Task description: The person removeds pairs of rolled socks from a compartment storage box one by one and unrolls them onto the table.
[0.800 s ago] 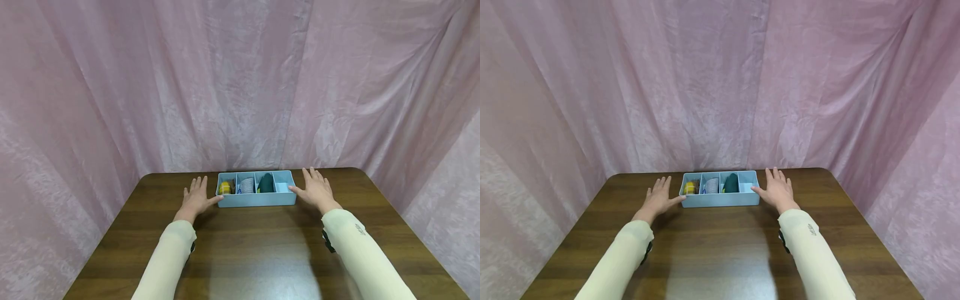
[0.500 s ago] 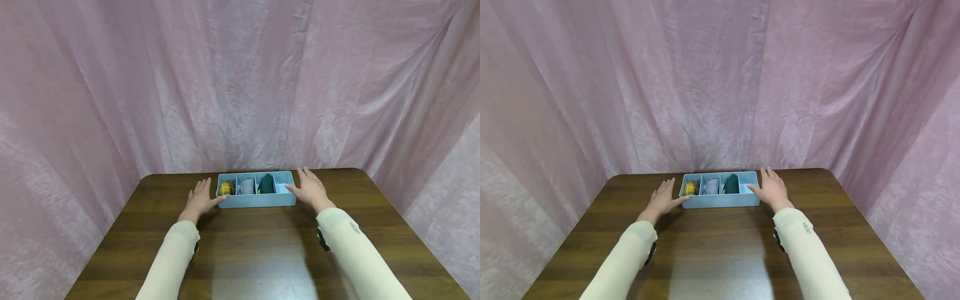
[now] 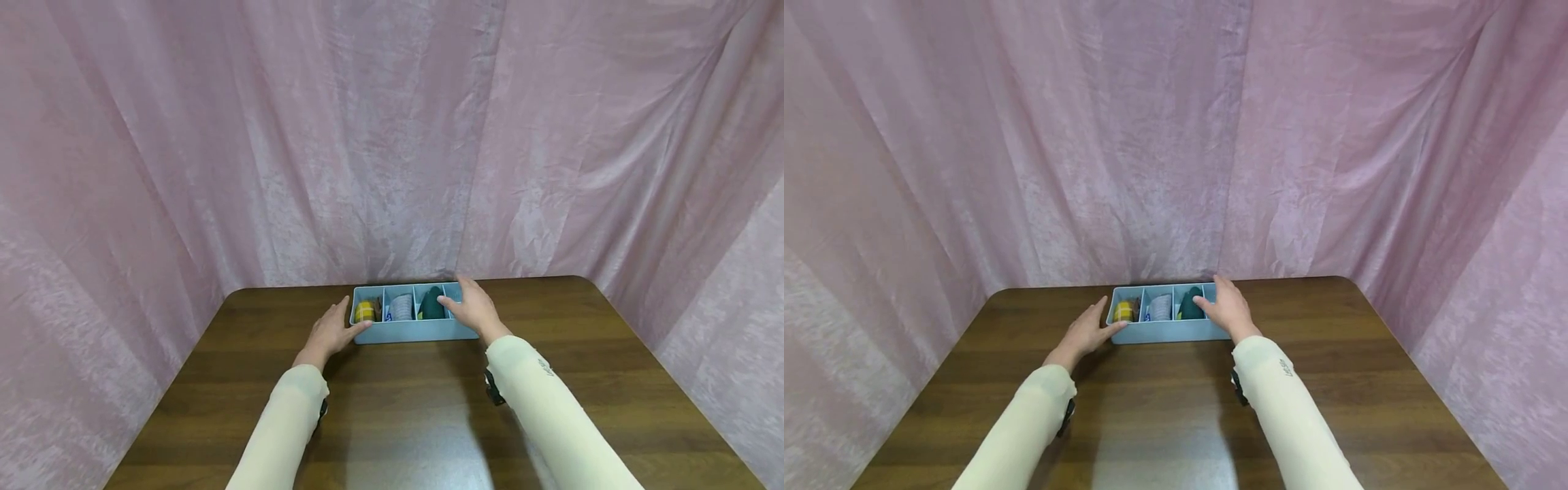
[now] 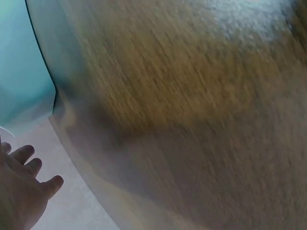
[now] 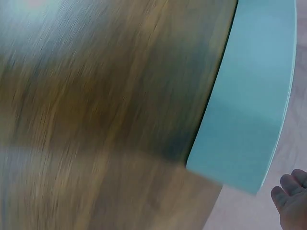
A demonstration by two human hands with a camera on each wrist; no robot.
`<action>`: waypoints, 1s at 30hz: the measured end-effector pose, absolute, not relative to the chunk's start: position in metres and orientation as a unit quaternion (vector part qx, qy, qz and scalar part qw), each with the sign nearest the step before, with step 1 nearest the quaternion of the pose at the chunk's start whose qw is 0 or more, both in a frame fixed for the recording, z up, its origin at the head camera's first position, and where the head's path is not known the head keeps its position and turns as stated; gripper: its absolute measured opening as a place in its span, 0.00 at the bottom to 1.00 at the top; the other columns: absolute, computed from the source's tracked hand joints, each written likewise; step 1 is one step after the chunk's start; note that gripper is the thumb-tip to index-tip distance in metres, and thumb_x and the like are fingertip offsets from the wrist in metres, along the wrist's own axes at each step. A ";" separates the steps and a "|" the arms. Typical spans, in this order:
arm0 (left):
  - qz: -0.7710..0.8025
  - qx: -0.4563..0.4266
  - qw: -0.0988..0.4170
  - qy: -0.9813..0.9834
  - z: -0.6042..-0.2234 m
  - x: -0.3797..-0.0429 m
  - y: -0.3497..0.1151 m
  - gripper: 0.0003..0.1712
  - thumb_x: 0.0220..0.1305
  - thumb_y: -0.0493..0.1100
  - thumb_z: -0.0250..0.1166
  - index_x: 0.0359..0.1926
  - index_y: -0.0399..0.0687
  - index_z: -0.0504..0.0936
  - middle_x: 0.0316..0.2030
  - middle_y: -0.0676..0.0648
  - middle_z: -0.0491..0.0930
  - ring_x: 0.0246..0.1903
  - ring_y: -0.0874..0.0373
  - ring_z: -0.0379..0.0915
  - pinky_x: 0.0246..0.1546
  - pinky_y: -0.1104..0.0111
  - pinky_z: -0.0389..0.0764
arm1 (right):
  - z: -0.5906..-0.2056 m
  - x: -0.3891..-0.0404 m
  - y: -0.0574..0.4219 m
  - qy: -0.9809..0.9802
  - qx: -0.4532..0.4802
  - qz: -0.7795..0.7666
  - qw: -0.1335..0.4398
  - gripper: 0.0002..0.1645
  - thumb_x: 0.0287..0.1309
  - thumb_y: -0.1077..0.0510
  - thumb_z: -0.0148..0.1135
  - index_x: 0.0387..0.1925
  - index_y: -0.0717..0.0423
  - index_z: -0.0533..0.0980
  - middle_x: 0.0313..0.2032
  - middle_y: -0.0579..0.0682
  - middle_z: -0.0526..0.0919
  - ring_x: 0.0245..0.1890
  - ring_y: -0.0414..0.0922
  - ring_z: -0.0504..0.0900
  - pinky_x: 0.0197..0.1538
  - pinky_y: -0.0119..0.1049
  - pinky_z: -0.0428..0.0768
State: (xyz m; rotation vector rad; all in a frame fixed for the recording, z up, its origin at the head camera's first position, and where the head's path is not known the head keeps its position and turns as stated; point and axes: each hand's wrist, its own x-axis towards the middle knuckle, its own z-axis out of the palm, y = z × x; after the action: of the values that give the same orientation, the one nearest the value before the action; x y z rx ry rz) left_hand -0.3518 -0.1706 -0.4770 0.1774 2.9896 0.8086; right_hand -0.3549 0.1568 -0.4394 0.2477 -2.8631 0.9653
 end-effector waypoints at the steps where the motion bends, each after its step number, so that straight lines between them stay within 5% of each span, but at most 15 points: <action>1: 0.263 0.058 0.022 0.963 -0.476 -0.351 -0.170 0.56 0.64 0.71 0.59 0.79 0.46 0.47 0.75 0.36 0.52 0.74 0.40 0.44 0.70 0.42 0.47 | -0.440 -0.355 0.153 -0.938 0.076 0.333 0.053 0.47 0.67 0.42 0.60 0.74 0.64 0.55 0.72 0.65 0.59 0.72 0.62 0.57 0.70 0.57 0.57; 11: 0.276 0.059 0.037 0.958 -0.474 -0.353 -0.168 0.52 0.66 0.69 0.57 0.79 0.48 0.48 0.75 0.37 0.53 0.74 0.40 0.45 0.68 0.40 0.50 | -0.444 -0.358 0.125 -0.895 0.019 0.438 0.080 0.40 0.65 0.48 0.64 0.71 0.64 0.63 0.64 0.65 0.71 0.64 0.59 0.71 0.63 0.54 0.70; 30: 0.315 0.042 0.030 0.948 -0.482 -0.348 -0.161 0.50 0.67 0.68 0.57 0.79 0.52 0.49 0.73 0.36 0.56 0.71 0.36 0.52 0.67 0.40 0.55 | -0.458 -0.355 0.083 -0.887 -0.051 0.442 0.125 0.34 0.62 0.54 0.67 0.64 0.70 0.71 0.57 0.67 0.78 0.57 0.61 0.77 0.56 0.54 0.76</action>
State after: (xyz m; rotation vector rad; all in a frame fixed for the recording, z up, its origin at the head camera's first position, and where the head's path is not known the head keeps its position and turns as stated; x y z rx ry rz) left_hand -0.3481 -0.1613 -0.4817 0.1298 2.9212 0.9705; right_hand -0.3550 0.0830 -0.4582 -0.1493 -2.5838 1.2877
